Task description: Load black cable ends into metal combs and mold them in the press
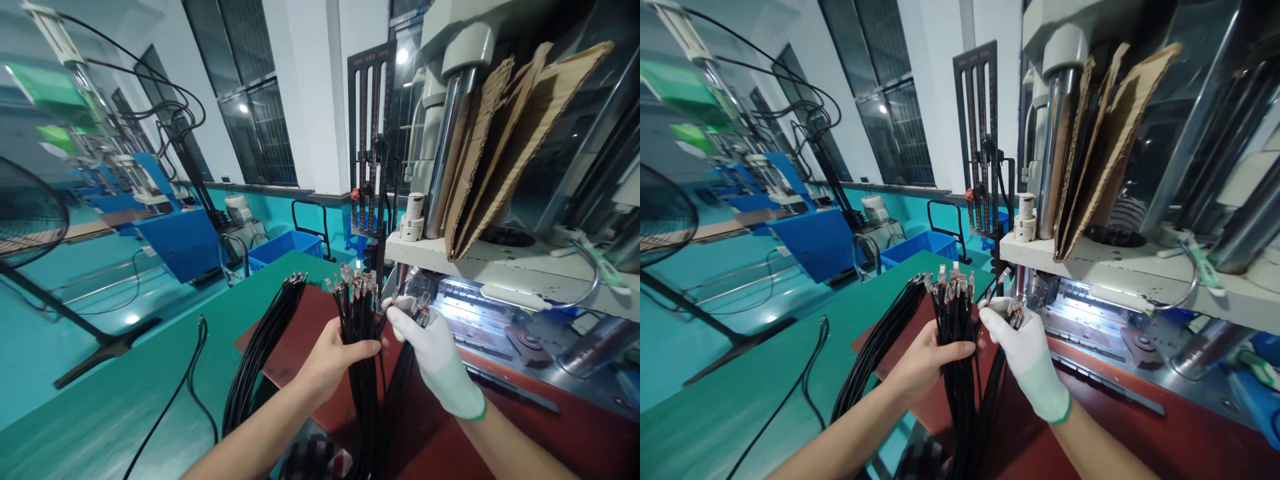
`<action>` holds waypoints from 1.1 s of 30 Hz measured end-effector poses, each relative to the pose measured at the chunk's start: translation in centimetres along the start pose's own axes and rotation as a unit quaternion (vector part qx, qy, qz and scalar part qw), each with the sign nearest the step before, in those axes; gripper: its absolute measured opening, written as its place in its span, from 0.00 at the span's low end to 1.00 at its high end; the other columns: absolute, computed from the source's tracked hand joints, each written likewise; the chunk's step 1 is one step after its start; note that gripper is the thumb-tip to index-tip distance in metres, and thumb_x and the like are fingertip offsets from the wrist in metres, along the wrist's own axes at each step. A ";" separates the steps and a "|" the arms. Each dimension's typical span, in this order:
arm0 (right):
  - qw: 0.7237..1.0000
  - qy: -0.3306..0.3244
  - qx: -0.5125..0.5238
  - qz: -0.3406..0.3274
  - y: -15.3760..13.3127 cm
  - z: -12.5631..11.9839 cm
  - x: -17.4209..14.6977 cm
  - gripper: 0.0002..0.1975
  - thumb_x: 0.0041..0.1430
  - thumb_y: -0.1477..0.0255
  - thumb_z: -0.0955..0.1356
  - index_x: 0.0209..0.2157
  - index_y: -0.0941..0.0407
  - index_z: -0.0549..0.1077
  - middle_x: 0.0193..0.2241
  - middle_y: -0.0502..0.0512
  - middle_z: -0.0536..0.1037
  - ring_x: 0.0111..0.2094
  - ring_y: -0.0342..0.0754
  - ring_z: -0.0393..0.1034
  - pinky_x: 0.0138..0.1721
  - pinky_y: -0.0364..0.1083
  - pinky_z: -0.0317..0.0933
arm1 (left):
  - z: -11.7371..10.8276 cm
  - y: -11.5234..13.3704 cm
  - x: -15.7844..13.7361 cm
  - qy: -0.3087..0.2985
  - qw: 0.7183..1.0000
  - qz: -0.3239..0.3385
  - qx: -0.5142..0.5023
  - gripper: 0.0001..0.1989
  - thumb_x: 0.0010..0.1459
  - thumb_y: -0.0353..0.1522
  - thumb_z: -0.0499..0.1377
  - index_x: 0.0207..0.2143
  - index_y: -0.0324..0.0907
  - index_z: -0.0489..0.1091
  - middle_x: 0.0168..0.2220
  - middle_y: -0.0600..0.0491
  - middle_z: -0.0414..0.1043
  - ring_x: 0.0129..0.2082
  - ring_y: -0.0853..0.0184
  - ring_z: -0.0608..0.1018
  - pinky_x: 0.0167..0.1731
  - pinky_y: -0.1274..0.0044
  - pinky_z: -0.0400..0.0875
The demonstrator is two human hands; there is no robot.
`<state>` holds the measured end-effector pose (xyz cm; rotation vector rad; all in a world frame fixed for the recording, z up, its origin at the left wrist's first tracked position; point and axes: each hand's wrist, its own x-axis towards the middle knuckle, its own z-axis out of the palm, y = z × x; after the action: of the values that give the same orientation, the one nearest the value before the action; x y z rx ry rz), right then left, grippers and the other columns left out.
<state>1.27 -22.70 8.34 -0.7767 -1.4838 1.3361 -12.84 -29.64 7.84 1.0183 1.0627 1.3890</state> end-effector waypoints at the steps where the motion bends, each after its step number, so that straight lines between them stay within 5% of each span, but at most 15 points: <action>1: 1.000 0.001 -0.003 -0.005 -0.2 0.1 0.0 0.14 0.51 0.61 0.71 0.25 0.56 0.69 0.18 0.46 0.64 0.22 0.41 0.59 0.28 0.44 0.57 | 0.1 0.0 -0.1 0.009 1.000 0.002 -0.005 0.12 0.45 0.31 0.70 0.32 0.36 0.75 0.31 0.52 0.77 0.32 0.70 0.75 0.36 0.79 0.67; 7: 0.999 -0.027 -0.033 -0.030 -0.6 0.1 0.2 0.14 0.47 0.61 0.73 0.26 0.56 0.70 0.23 0.49 0.71 0.27 0.44 0.66 0.33 0.45 0.62 | 1.4 -0.3 -0.3 0.085 0.995 0.030 -0.042 0.15 0.43 0.33 0.72 0.35 0.38 0.77 0.35 0.52 0.78 0.36 0.68 0.76 0.41 0.78 0.68; 12: 0.997 -0.007 -0.056 -0.054 0.3 -0.9 0.0 0.16 0.55 0.57 0.70 0.33 0.56 0.75 0.34 0.54 0.77 0.38 0.48 0.69 0.46 0.48 0.61 | 1.0 -0.1 -0.7 0.147 0.988 0.054 -0.014 0.13 0.44 0.36 0.71 0.30 0.37 0.76 0.28 0.54 0.75 0.29 0.71 0.72 0.33 0.80 0.66; 18: 0.995 0.020 -0.092 -0.020 -0.4 -0.5 -0.4 0.15 0.47 0.59 0.73 0.29 0.57 0.74 0.31 0.53 0.77 0.35 0.49 0.70 0.42 0.47 0.63 | 0.8 0.6 -1.0 0.106 0.993 0.050 0.002 0.14 0.43 0.35 0.72 0.30 0.37 0.76 0.29 0.54 0.75 0.30 0.71 0.73 0.34 0.80 0.66; 23: 0.996 -0.022 -0.081 -0.032 -1.1 0.3 -0.7 0.14 0.53 0.59 0.71 0.30 0.56 0.73 0.29 0.52 0.76 0.32 0.46 0.69 0.37 0.45 0.63 | 1.6 0.4 -0.4 0.088 0.994 0.060 0.002 0.14 0.43 0.35 0.72 0.32 0.37 0.77 0.34 0.52 0.78 0.35 0.67 0.76 0.39 0.78 0.68; 27: 0.992 -0.019 -0.108 -0.070 -0.6 -0.9 -0.8 0.15 0.60 0.58 0.66 0.31 0.56 0.74 0.30 0.52 0.76 0.34 0.47 0.68 0.42 0.47 0.60 | 1.2 0.6 -1.2 0.148 0.985 0.086 -0.015 0.12 0.46 0.35 0.70 0.31 0.37 0.75 0.30 0.53 0.75 0.31 0.70 0.74 0.35 0.79 0.68; 33: 0.973 0.029 -0.224 -0.053 0.1 -4.1 -0.3 0.18 0.61 0.61 0.64 0.21 0.55 0.69 0.23 0.51 0.73 0.31 0.47 0.67 0.40 0.48 0.57 | -1.4 5.0 -5.3 0.096 0.976 0.130 -0.143 0.09 0.55 0.32 0.63 0.28 0.40 0.65 0.20 0.61 0.59 0.14 0.78 0.64 0.16 0.83 0.56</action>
<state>5.12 -21.46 7.91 -0.9950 -1.7801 0.8974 -14.97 -35.23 12.26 0.8426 0.8546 1.8251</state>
